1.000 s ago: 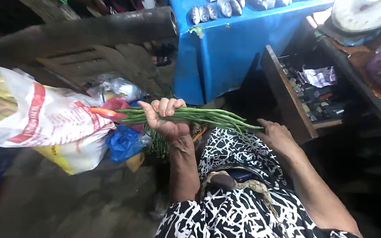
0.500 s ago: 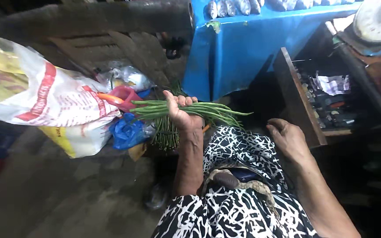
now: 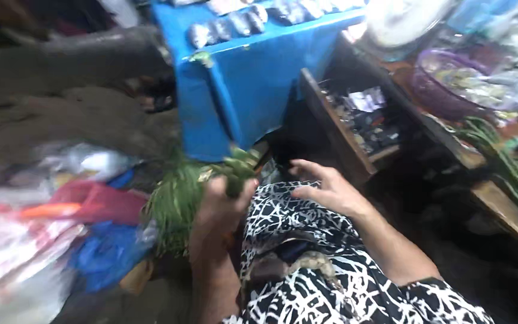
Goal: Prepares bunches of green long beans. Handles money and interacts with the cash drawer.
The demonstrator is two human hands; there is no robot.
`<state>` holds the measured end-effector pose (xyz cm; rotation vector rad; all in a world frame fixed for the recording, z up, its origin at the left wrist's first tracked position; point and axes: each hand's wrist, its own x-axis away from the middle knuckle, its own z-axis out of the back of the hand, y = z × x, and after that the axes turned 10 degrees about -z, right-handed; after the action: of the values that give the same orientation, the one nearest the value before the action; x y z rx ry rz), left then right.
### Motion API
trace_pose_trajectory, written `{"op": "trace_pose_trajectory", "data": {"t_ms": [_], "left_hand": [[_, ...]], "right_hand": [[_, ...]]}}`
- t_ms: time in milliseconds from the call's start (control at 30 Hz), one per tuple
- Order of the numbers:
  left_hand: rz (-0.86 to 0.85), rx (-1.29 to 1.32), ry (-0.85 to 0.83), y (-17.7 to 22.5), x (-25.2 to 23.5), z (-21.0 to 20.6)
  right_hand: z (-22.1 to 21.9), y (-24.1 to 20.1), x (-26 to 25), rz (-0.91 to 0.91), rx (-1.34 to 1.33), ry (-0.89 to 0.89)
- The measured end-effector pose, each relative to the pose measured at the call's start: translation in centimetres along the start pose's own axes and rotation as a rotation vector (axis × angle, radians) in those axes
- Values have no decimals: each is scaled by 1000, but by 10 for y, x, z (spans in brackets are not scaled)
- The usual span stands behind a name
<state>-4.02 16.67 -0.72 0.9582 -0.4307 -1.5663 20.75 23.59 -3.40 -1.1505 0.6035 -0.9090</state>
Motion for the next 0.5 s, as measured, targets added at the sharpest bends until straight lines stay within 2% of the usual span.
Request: {"op": "trace_pose_trajectory", "data": {"t_ms": [67, 100, 167, 267, 333, 500], "left_hand": [[85, -55, -428, 17, -1, -24], [154, -10, -546, 19, 5, -36], [283, 207, -630, 10, 12, -60], [308, 337, -787, 1, -2, -87], [333, 422, -802, -1, -6, -94], [263, 798, -798, -11, -4, -102]], "right_hand": [[-11, -15, 5, 83, -162, -107], [-16, -21, 6, 111, -193, -134], [-25, -20, 2, 139, -250, -109], [-30, -11, -4, 39, -471, -4], [-26, -8, -5, 16, -582, 12], [-15, -8, -4, -14, -765, 71]]}}
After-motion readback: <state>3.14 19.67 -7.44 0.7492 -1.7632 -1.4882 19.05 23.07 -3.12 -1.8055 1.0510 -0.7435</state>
